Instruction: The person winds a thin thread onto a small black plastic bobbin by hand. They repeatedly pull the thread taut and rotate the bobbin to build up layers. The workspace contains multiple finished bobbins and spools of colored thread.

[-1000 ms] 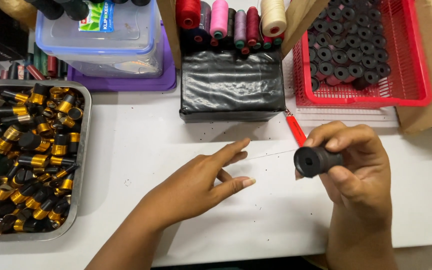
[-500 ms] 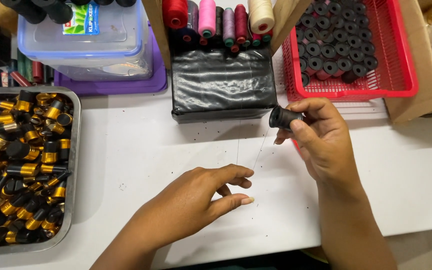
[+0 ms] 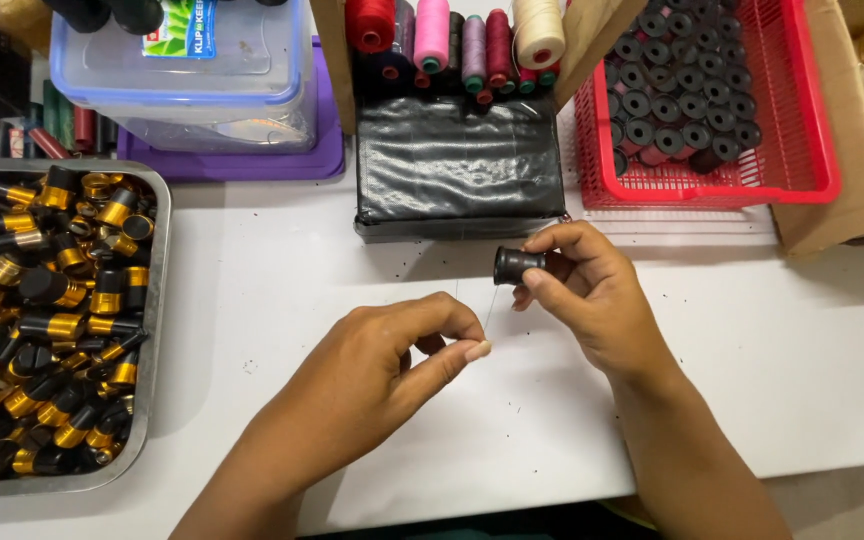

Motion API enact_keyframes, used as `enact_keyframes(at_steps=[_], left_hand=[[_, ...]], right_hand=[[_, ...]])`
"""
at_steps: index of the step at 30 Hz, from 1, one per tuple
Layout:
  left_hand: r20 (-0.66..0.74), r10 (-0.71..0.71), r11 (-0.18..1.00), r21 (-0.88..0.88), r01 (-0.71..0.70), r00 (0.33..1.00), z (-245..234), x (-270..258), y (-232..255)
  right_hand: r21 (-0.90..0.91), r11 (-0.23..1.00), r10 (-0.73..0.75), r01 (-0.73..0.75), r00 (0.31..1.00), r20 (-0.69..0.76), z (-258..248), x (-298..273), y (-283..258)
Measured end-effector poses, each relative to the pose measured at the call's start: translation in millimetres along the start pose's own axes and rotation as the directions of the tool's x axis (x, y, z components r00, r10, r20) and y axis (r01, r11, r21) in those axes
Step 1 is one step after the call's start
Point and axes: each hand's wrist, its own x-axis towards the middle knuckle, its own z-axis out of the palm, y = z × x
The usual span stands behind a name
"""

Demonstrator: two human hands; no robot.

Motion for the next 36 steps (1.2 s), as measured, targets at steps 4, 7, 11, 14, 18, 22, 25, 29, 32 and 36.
enact_keyframes(at_steps=[4,7,11,14,18,22,25,29,32,36], left_hand=[[-0.102,0.003,1.000,-0.008,-0.004,0.995,-5.0,-2.1,-1.2],[-0.206,0.159,0.987,0.041,-0.154,0.966,-7.2,0.9,-7.3],[-0.296,0.140,0.990,0.036,-0.136,0.945,-9.6,4.6,-11.2],[-0.331,0.134,0.991,0.039,-0.128,0.934,-9.7,8.0,-15.1],[-0.349,0.152,0.988,0.066,-0.137,0.925,-9.8,12.5,-20.9],[-0.359,0.159,0.987,0.067,-0.144,0.920,-9.5,16.1,-26.0],[-0.370,0.168,0.986,0.070,-0.153,0.914,-9.3,18.4,-28.4],[-0.363,0.145,0.989,0.066,-0.130,0.920,-9.1,21.2,-31.8],[-0.359,0.143,0.990,0.060,-0.130,0.922,-8.8,22.7,-33.3],[-0.352,0.135,0.991,0.030,-0.133,0.926,-7.7,24.1,-34.5]], right_hand=[[-0.072,0.997,0.026,-0.021,0.998,0.059,11.5,-4.9,-4.2],[-0.047,0.998,0.044,-0.038,0.992,0.120,17.8,-9.9,-3.9],[-0.062,0.995,0.094,-0.084,0.979,0.180,25.2,-15.2,-12.2],[-0.116,0.993,0.061,-0.037,0.975,0.212,26.2,-17.6,-16.1],[-0.179,0.983,0.005,0.040,0.970,0.244,25.0,-22.9,-14.8],[-0.169,0.983,-0.030,0.077,0.963,0.269,25.4,-26.9,-20.9],[-0.179,0.976,-0.070,0.123,0.958,0.279,25.0,-29.8,-25.7],[-0.135,0.978,-0.110,0.162,0.939,0.327,22.7,-33.7,-31.4],[-0.119,0.976,-0.132,0.183,0.929,0.346,20.2,-37.1,-35.3],[-0.082,0.968,-0.192,0.236,0.913,0.361,14.2,-41.7,-36.8]])
